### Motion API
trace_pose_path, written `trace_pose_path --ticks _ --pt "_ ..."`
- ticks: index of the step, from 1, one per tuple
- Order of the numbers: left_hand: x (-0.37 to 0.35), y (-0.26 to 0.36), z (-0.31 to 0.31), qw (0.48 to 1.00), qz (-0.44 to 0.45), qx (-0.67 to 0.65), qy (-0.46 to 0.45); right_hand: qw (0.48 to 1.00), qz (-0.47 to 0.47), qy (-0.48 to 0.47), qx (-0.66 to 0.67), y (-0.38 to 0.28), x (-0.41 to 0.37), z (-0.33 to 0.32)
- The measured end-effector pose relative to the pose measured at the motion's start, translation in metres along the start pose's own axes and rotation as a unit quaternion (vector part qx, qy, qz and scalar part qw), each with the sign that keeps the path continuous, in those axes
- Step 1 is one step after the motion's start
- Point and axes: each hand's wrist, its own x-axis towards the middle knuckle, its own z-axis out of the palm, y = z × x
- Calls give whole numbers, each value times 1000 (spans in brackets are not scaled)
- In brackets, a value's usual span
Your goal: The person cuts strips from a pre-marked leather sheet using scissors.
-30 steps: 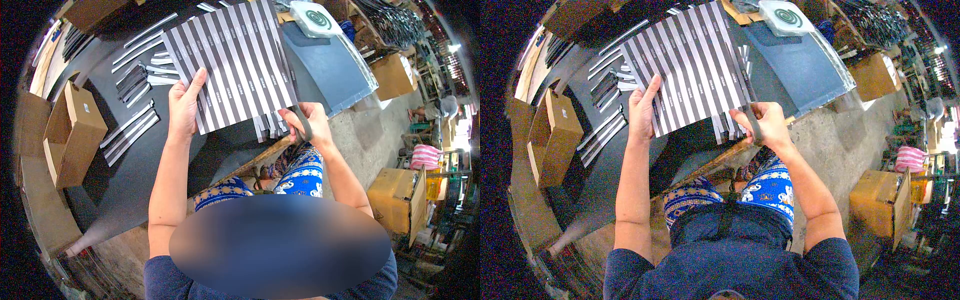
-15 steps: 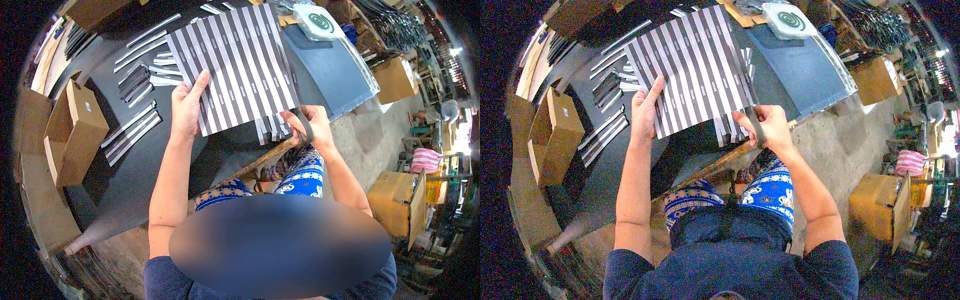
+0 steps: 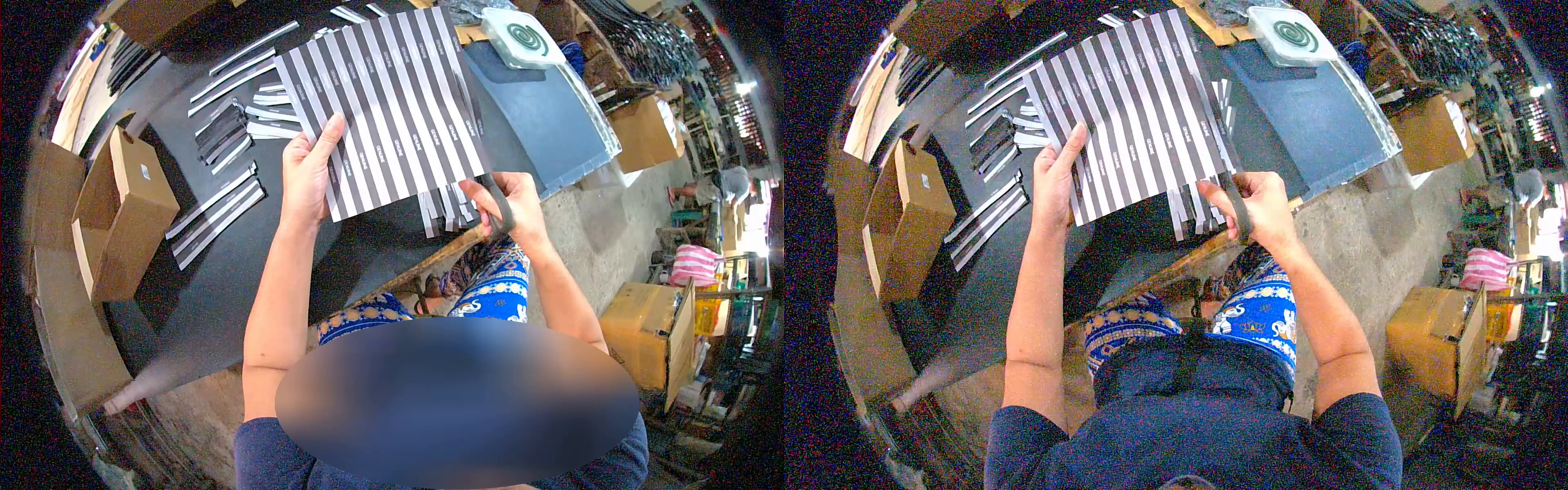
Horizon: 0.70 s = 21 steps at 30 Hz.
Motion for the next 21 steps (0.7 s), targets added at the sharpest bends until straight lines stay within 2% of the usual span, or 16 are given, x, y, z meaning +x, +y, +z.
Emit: trace_pose_path --ticks 21 --pt "2 -1 0 999 -21 -26 17 1000 -4 1 -3 -3 1 1"
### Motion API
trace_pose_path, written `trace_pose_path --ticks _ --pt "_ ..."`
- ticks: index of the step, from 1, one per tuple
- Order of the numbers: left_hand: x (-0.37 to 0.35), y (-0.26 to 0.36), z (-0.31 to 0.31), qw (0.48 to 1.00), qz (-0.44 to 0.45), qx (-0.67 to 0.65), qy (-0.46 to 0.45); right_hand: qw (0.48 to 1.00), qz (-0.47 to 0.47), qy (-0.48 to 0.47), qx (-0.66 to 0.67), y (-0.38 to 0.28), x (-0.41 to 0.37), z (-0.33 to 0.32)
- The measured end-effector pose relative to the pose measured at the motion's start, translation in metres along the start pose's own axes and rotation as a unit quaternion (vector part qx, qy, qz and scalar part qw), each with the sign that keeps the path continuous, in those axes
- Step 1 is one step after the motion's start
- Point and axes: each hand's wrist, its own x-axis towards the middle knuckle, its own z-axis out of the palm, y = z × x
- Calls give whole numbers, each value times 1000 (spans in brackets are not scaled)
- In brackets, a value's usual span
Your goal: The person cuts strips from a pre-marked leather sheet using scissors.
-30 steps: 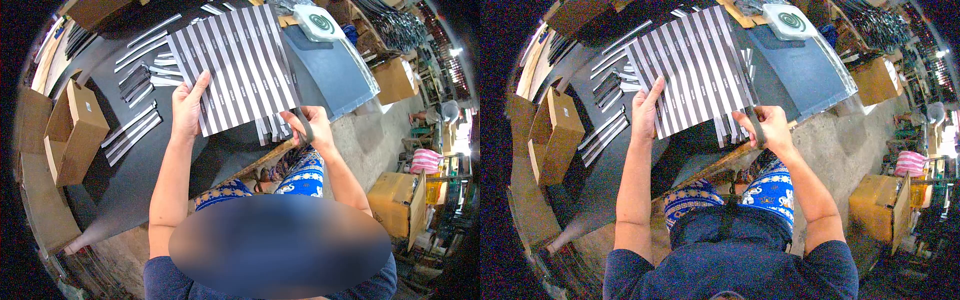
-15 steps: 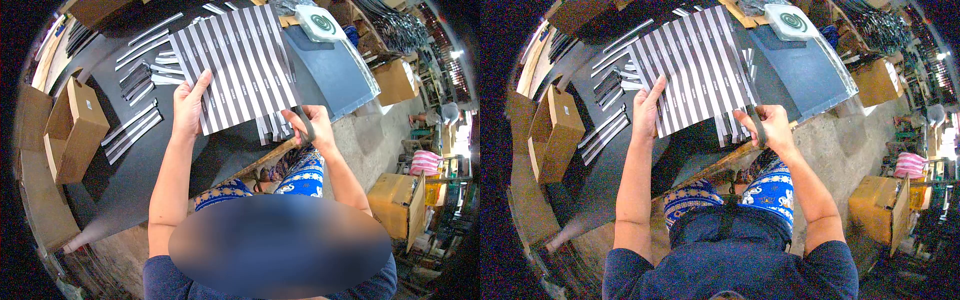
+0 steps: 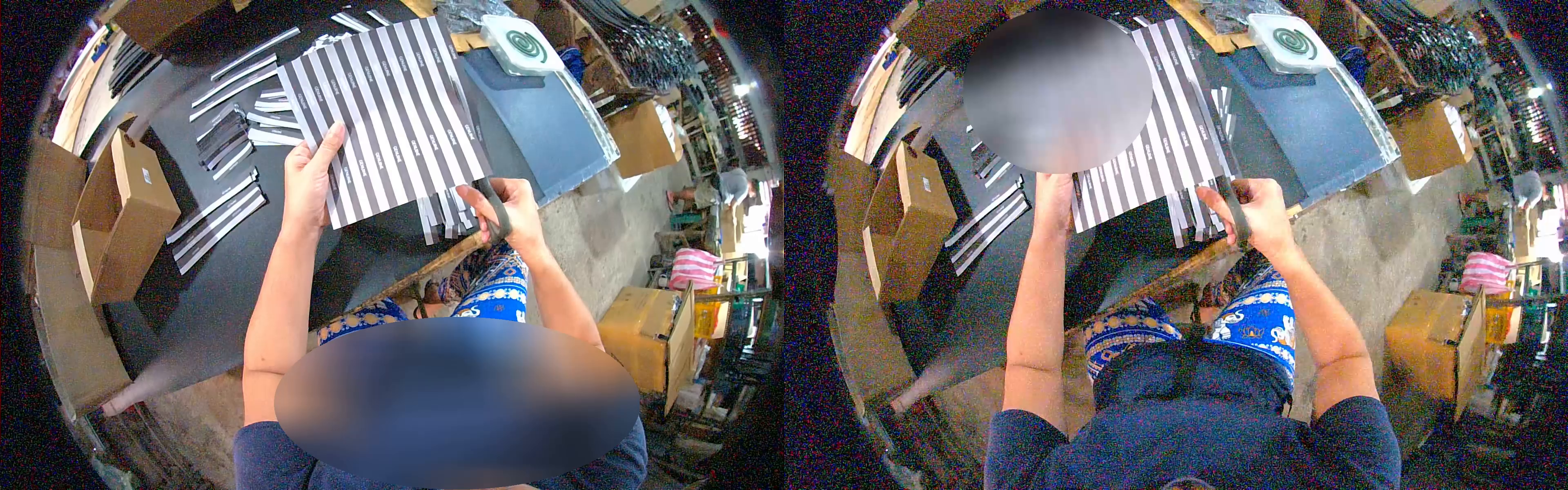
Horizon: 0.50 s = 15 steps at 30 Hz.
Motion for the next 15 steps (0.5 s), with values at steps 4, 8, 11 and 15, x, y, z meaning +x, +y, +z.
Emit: trace_pose_path --ticks 4,8,11,15 --pt "0 0 1 1000 -3 -14 -3 1000 5 9 -13 -1 1 0" --pt "-1 1 2 1000 1 -6 2 1000 12 15 -20 2 3 -1" --pt "0 0 1 1000 2 -15 -3 1000 4 16 -26 8 6 -3" --pt "0 -1 1 1000 -2 -14 -5 999 9 17 -36 8 5 -3"
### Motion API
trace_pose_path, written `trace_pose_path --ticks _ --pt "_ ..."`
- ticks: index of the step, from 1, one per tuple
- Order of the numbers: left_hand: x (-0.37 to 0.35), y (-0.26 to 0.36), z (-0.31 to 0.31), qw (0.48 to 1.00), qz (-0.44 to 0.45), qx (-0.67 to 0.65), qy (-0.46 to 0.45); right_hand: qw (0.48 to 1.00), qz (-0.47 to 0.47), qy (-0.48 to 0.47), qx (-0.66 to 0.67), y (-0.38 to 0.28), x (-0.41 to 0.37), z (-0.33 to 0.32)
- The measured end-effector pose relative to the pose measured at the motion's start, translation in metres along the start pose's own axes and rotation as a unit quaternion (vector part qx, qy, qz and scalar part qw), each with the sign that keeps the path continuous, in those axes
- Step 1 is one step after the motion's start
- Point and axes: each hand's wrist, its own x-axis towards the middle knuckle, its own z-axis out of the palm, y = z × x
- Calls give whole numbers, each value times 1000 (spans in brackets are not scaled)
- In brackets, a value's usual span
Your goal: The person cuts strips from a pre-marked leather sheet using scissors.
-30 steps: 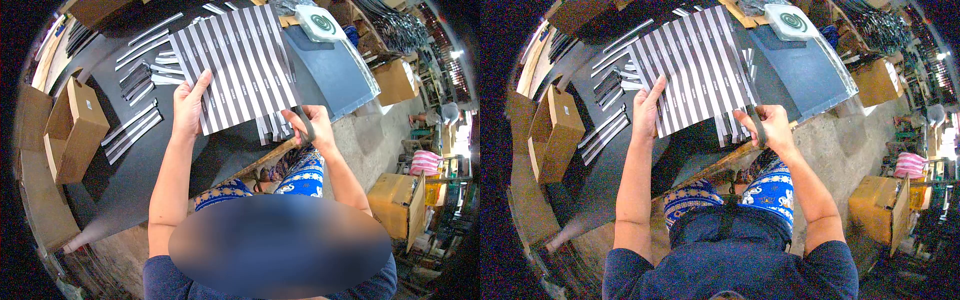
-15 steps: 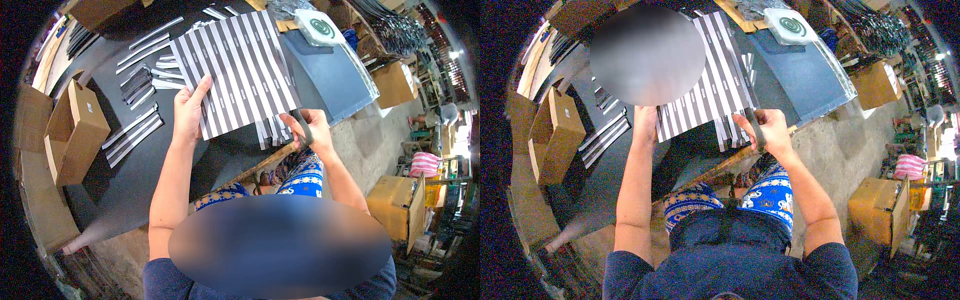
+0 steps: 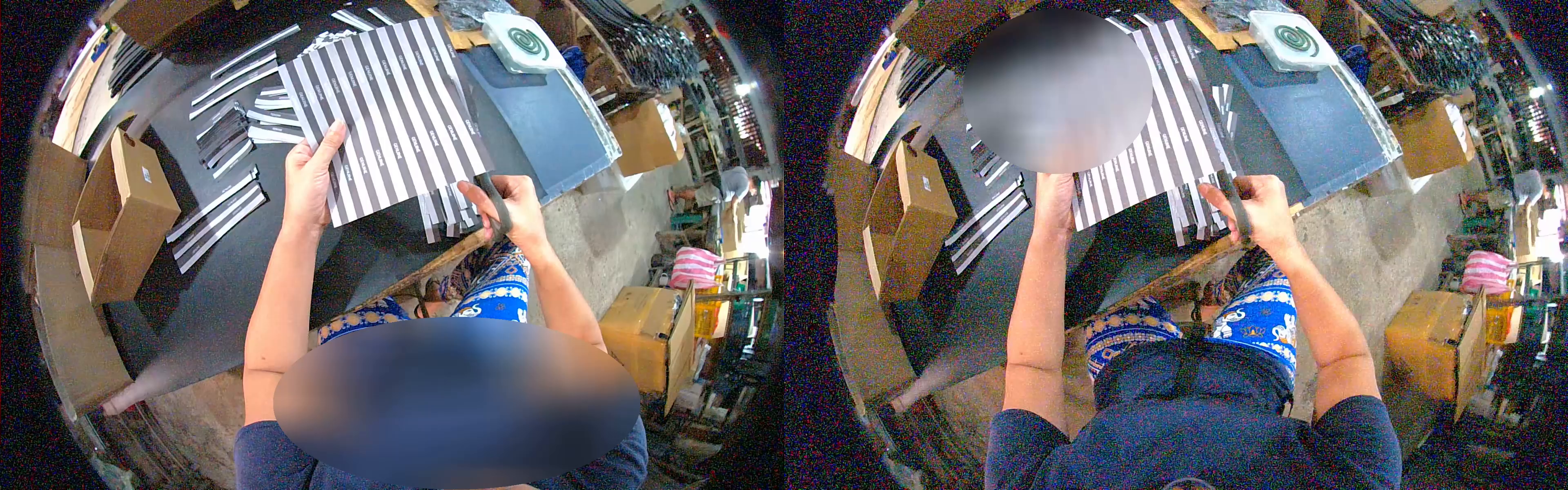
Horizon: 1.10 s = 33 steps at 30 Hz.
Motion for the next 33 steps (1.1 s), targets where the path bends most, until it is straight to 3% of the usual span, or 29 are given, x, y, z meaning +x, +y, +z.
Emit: trace_pose_path --ticks 2,5,6,9,11,12,14,17,19,27,29,30,31,33 --pt "-1 0 0 1000 -8 6 2 1000 0 -7 3 -1 0 1" --pt "-3 4 0 984 3 164 68 999 13 -3 -52 -4 -3 1" --pt "-3 3 1 979 7 179 94 998 -24 -8 -63 -12 -7 2" --pt "7 -9 -4 989 46 120 76 998 -37 -56 -14 1 -6 -8" --pt "6 -6 -10 995 17 56 83 982 -176 7 -71 13 -3 -9" --pt "3 -3 -9 993 -16 47 103 970 -223 33 -93 20 0 -9" --pt "6 -2 -16 998 2 24 53 952 -271 59 -128 22 1 -9" --pt "19 -8 -38 997 -1 78 -4 964 -255 50 -47 26 -2 -8" --pt "1 -3 -3 991 29 107 69 969 -235 49 -52 27 -5 -9" --pt "11 0 -18 999 -2 33 14 972 -222 12 -75 28 -15 -18" --pt "11 4 -20 999 -7 50 -3 986 -149 -64 -39 22 -22 -18" --pt "9 2 -17 997 33 65 -4 989 -81 -121 -8 18 -31 -22" --pt "4 4 -6 993 76 85 5 982 -117 -111 -95 8 -38 -28" --pt "9 4 -12 995 46 65 56 977 -40 -171 -120 17 -41 -32"
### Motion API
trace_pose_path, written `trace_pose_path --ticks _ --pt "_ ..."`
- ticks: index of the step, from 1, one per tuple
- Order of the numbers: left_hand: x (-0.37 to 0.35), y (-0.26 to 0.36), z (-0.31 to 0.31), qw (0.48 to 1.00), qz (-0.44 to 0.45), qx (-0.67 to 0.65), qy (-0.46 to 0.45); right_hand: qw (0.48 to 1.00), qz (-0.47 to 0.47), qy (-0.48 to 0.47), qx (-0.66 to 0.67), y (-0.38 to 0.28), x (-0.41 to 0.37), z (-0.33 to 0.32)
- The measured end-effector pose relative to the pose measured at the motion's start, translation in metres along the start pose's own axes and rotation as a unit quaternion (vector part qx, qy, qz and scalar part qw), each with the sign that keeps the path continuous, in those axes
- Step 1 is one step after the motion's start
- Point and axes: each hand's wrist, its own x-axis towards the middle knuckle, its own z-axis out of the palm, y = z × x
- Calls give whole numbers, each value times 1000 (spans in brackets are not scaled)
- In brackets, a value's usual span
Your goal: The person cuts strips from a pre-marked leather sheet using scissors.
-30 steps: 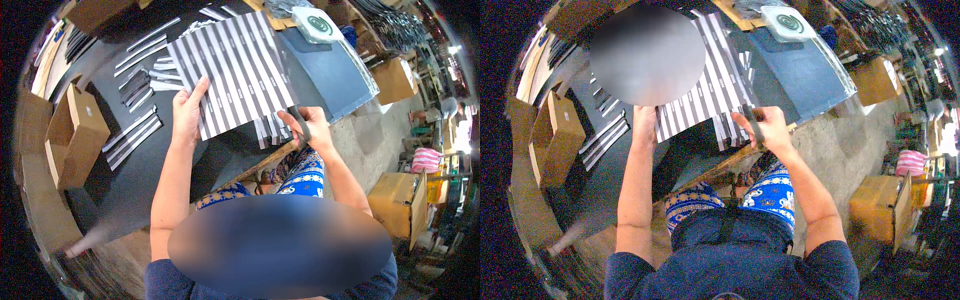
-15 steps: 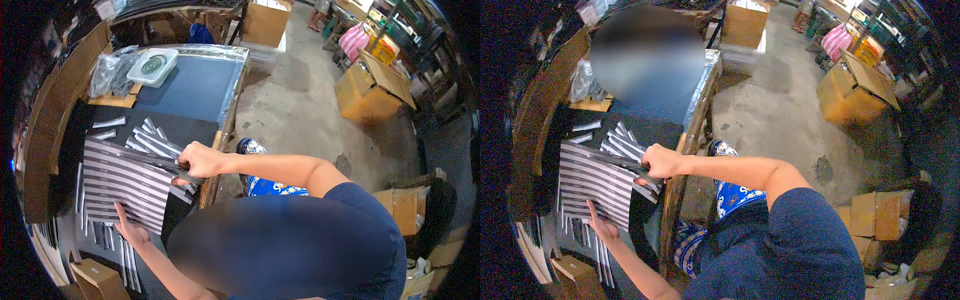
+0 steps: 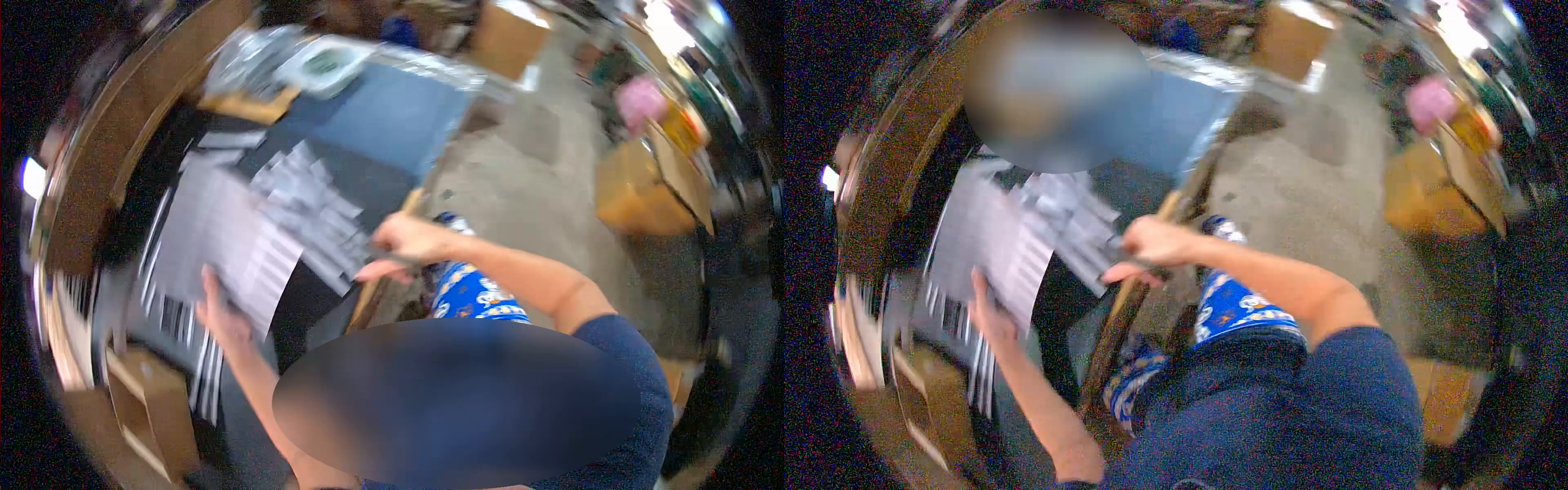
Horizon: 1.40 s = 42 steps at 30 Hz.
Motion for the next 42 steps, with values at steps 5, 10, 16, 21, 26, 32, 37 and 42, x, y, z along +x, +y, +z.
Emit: trace_pose_path --ticks 5,10,16,21,26,32,37,42 --pt "6 3 -3 998 32 0 58 985 8 -53 162 11 -29 -8" --pt "-4 5 0 997 64 1 -40 949 4 -67 310 -3 -35 -12" --pt "-2 10 -4 998 58 -10 6 952 -17 -67 299 -11 -41 -27" --pt "-4 12 -2 997 78 9 -5 934 -31 -56 351 -14 -50 -27" --pt "-12 11 8 998 32 0 -48 946 25 -71 316 -14 -39 -19" --pt "-18 6 14 996 36 33 -69 944 58 -66 317 -13 -24 -8" --pt "-23 6 20 995 26 37 -88 944 73 -64 315 -21 -11 -7" --pt "-25 0 19 992 6 78 -102 958 51 -42 279 -19 1 -10"
